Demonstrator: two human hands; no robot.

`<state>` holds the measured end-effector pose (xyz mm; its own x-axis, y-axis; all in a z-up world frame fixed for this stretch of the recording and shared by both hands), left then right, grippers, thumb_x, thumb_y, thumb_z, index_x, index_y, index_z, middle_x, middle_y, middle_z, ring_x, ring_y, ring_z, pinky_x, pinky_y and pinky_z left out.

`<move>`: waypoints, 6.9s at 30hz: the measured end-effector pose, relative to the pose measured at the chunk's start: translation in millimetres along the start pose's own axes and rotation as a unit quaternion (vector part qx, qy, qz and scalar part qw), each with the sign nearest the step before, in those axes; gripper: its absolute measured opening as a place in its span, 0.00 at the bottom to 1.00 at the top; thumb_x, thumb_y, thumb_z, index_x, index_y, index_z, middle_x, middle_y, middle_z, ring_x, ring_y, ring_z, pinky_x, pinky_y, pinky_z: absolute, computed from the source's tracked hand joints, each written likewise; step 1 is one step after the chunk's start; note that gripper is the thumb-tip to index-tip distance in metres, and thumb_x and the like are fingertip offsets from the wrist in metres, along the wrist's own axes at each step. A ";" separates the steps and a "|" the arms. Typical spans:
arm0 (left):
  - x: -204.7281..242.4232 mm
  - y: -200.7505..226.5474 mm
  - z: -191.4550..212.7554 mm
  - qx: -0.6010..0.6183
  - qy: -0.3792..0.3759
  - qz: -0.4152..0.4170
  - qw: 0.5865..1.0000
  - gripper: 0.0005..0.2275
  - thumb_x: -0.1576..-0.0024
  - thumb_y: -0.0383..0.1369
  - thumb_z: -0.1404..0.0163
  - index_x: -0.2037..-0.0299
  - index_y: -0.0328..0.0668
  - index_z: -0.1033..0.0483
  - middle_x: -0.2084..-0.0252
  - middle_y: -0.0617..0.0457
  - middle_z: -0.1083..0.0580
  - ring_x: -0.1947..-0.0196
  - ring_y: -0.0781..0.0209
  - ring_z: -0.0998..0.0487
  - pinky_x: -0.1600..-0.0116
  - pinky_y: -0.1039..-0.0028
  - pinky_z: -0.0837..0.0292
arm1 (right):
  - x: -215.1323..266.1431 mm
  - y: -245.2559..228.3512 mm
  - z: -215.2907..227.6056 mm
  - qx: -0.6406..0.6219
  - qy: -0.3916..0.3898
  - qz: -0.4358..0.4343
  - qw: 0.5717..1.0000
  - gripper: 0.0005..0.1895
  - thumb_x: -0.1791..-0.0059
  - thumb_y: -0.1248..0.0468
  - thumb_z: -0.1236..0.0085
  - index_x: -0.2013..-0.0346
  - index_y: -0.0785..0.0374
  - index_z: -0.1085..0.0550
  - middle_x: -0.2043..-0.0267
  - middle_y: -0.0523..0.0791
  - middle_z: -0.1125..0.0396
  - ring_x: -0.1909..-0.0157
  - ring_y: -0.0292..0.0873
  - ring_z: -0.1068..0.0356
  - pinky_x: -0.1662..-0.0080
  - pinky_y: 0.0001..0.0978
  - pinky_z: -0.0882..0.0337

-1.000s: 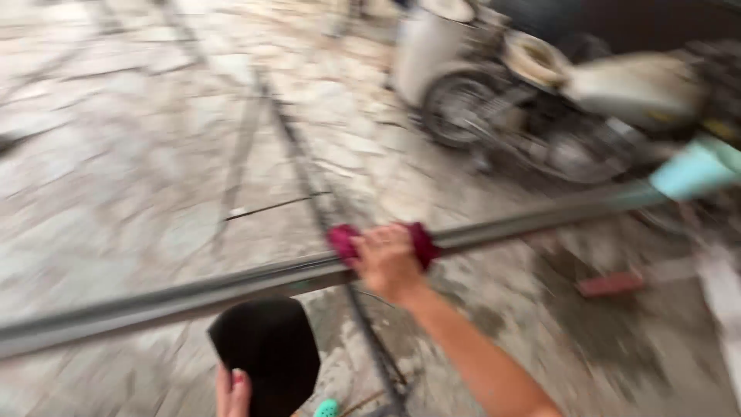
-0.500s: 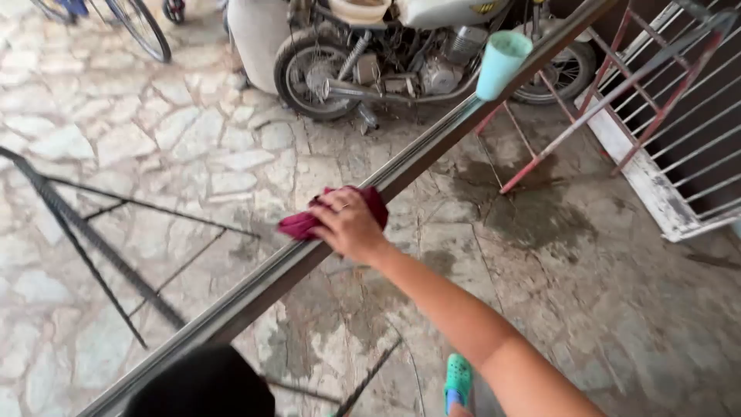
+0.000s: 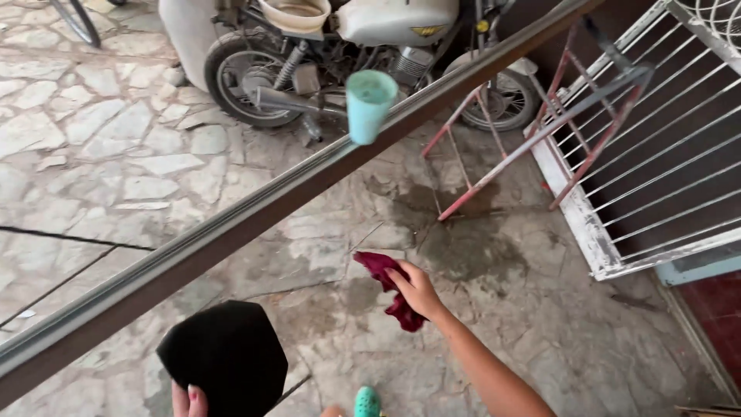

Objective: Sanding a metal beam with a sanding block and wiping it clean with a cloth.

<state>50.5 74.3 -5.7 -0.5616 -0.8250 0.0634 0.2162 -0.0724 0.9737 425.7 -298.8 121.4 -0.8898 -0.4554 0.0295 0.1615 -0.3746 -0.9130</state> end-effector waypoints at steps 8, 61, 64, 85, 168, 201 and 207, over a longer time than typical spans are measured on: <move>60.8 275.3 -146.5 0.219 0.051 0.158 0.961 0.24 0.38 0.33 0.61 0.31 0.33 0.40 0.24 0.56 0.41 0.23 0.69 0.46 0.24 0.79 0.53 | -13.1 52.3 141.1 0.000 0.136 -0.101 0.986 0.31 0.49 0.46 0.50 0.38 0.62 0.28 0.41 0.46 0.27 0.39 0.42 0.28 0.39 0.31 0.32; 61.4 283.6 -397.5 0.484 0.465 -0.035 0.740 0.26 0.38 0.29 0.62 0.28 0.34 0.46 0.22 0.57 0.46 0.25 0.70 0.49 0.28 0.67 0.45 | -404.1 -81.4 258.5 0.502 -0.059 0.226 0.833 0.50 0.55 0.28 0.59 0.27 0.55 0.39 0.30 0.55 0.39 0.29 0.61 0.43 0.39 0.59 0.35; 52.9 352.4 -384.7 0.528 0.406 -0.023 0.746 0.28 0.39 0.31 0.63 0.26 0.42 0.47 0.24 0.50 0.42 0.25 0.58 0.43 0.28 0.64 0.43 | -388.1 -105.3 262.7 0.476 -0.041 0.264 0.838 0.49 0.52 0.30 0.59 0.28 0.60 0.37 0.30 0.59 0.40 0.29 0.63 0.45 0.34 0.59 0.42; -67.3 526.5 -424.0 0.193 -0.060 -0.356 0.912 0.29 0.31 0.28 0.59 0.22 0.40 0.58 0.20 0.44 0.55 0.22 0.52 0.60 0.22 0.55 0.63 | -301.0 -293.2 193.6 -0.204 -0.222 0.319 0.898 0.19 0.50 0.74 0.39 0.43 0.69 0.26 0.58 0.53 0.25 0.65 0.44 0.22 0.68 0.40 0.16; 1.2 397.4 -421.3 0.138 0.121 -0.242 0.953 0.48 0.62 0.39 0.27 0.30 0.40 0.43 0.28 0.39 0.42 0.27 0.46 0.43 0.26 0.54 0.48 | -365.7 -117.1 179.8 0.015 -0.313 0.253 0.915 0.36 0.61 0.73 0.35 0.38 0.60 0.30 0.50 0.50 0.24 0.52 0.47 0.21 0.46 0.38 0.21; 86.7 240.8 -249.3 0.087 0.376 -0.098 0.917 0.47 0.77 0.40 0.20 0.42 0.41 0.27 0.50 0.52 0.17 0.47 0.62 0.18 0.41 0.68 0.25 | -294.3 -181.3 -16.5 0.401 -0.372 0.293 0.784 0.64 0.70 0.26 0.40 0.26 0.47 0.48 0.26 0.42 0.45 0.26 0.47 0.45 0.32 0.57 0.39; 89.8 240.7 -230.0 0.145 0.371 -0.022 0.917 0.47 0.80 0.35 0.20 0.42 0.40 0.24 0.50 0.50 0.14 0.47 0.61 0.15 0.40 0.68 0.26 | -332.9 -136.6 -66.7 0.428 -0.514 0.229 0.708 0.66 0.70 0.33 0.27 0.25 0.44 0.50 0.24 0.41 0.47 0.25 0.45 0.44 0.29 0.48 0.41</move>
<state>235.9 -146.1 184.0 0.1566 -0.9869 -0.0381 -0.0763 -0.0505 0.9958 671.4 -42.1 209.1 0.0477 -0.8691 0.4923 0.9229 -0.1502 -0.3546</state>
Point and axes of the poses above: each hand's wrist, its own x-axis away from the middle knuckle, its own z-axis out of the back of the hand, y = z × x, the point moved 9 cm from there along -x, towards the middle knuckle
